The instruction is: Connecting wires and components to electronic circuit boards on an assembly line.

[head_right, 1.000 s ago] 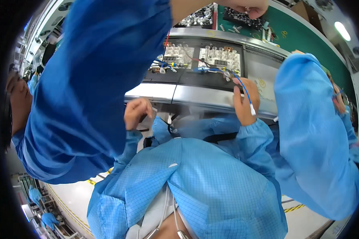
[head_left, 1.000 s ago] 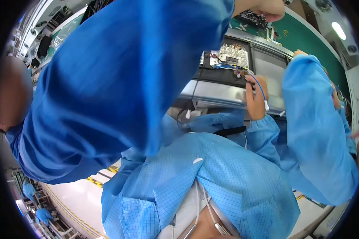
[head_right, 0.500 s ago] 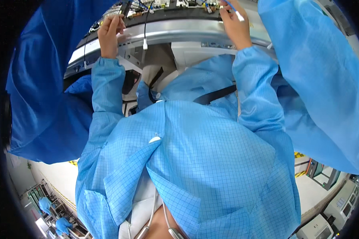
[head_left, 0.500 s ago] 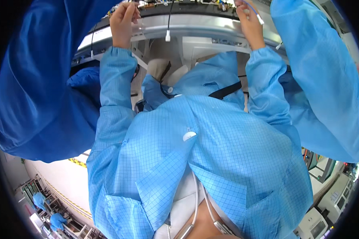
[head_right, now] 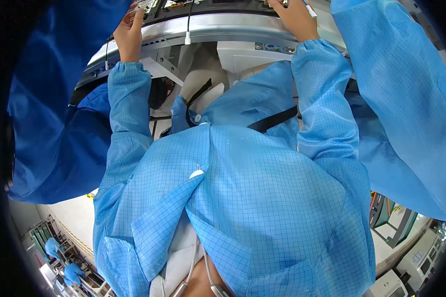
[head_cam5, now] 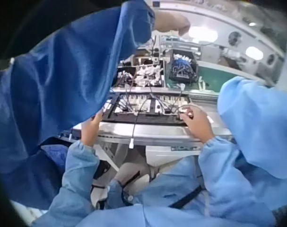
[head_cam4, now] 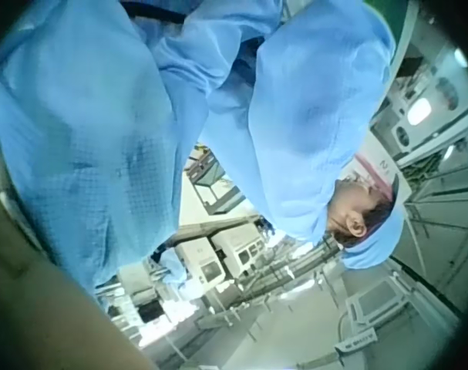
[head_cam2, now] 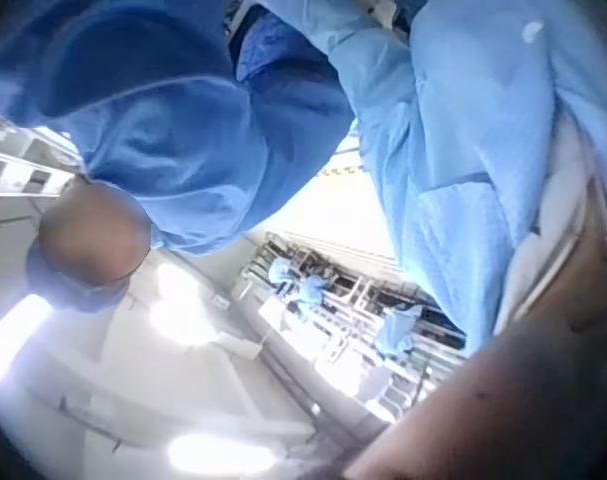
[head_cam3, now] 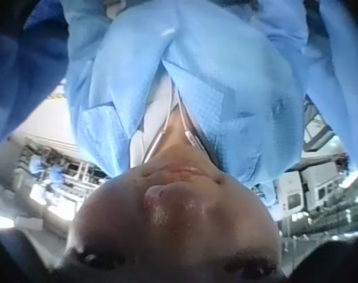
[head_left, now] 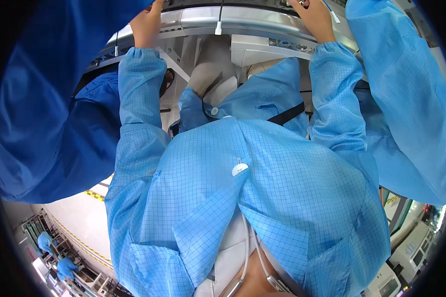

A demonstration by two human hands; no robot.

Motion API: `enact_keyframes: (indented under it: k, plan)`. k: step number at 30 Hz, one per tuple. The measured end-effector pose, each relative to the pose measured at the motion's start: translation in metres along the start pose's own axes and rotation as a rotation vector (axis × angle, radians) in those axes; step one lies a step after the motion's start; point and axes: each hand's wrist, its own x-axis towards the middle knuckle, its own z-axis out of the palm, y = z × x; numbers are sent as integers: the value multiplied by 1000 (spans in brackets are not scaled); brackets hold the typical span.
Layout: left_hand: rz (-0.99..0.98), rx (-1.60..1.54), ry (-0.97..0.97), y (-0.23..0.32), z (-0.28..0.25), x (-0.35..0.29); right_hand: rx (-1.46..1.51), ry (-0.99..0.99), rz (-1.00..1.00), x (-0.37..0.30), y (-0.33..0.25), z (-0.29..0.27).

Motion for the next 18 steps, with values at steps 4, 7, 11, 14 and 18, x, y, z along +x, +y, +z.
enact_keyframes:
  k: [4, 7, 11, 14, 18]
  plan:
    - [-123, -47, -111, -74, -19, 195, -15, 62, -20, 173, -60, 82]
    - [-67, -230, -146, -41, -37, 314, -162, 84, -92, 256, -142, 55]
    - [366, 256, -150, 75, -145, 323, -104, 82, -117, 206, -285, -71]
    - [650, 1199, -154, 159, -179, 220, -105, 131, -127, 80, -306, -149]
    - [274, 233, 16, 325, -159, 48, -88, 144, -80, -83, -286, -244]
